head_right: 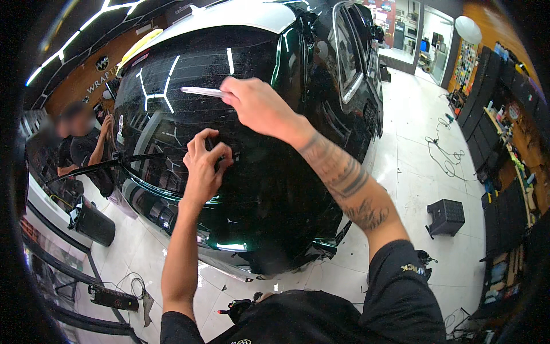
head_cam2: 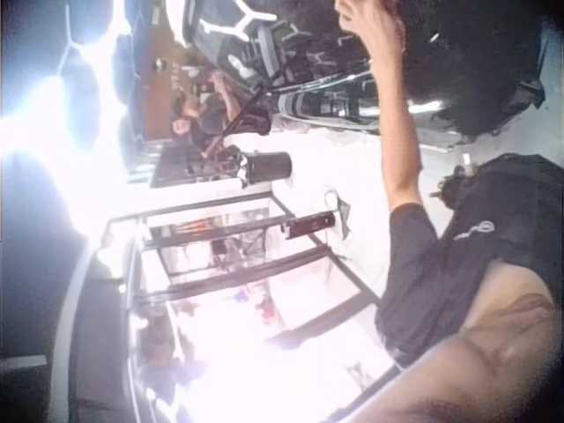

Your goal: The person applies a protective film to the rear window of a dark green car. They spray the surface, use a yellow squeegee to smooth the film, and trim excess material with a knife. The person also uses a heat gun to help the film conform to the window's curvature.

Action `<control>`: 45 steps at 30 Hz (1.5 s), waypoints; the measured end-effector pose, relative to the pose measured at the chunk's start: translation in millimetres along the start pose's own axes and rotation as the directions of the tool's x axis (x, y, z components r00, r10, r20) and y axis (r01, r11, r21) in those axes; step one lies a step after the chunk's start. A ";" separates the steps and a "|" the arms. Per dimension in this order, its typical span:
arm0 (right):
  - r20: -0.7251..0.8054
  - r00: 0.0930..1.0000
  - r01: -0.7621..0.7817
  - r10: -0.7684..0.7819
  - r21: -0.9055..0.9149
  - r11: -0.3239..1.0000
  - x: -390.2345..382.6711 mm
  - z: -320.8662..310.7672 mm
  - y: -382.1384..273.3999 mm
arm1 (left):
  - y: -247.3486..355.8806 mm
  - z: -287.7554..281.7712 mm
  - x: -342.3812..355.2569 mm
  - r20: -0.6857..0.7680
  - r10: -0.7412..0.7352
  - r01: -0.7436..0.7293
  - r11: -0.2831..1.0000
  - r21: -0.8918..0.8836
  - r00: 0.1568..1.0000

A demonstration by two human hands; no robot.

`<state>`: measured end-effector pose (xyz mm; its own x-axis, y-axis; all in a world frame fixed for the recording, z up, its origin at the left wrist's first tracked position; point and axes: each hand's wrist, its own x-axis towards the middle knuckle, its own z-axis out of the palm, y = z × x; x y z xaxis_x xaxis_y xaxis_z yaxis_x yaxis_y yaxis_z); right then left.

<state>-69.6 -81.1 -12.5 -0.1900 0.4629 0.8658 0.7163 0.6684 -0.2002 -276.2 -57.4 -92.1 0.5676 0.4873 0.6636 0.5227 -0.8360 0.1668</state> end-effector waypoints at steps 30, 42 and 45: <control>0.687 0.703 0.032 0.185 -0.291 0.956 -34.4 67.0 -55.4 | -51.4 -26.7 -127.6 -0.143 -0.255 0.232 0.959 -0.164 0.956; -0.139 0.765 -0.450 0.629 0.583 0.677 31.4 64.4 -59.9 | -26.4 -22.2 -164.4 -0.038 -0.300 0.291 0.945 -0.147 0.953; -0.106 0.844 -0.132 0.525 0.909 0.396 -3.4 -41.4 -57.3 | -32.0 -36.3 -171.5 -0.072 -0.327 0.288 0.900 -0.327 0.942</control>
<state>-82.2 -145.1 15.0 0.2872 0.6801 0.6746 -0.3013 0.7326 -0.6103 -413.4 -123.4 -184.7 0.3179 0.7147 0.6230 0.4256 -0.6948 0.5798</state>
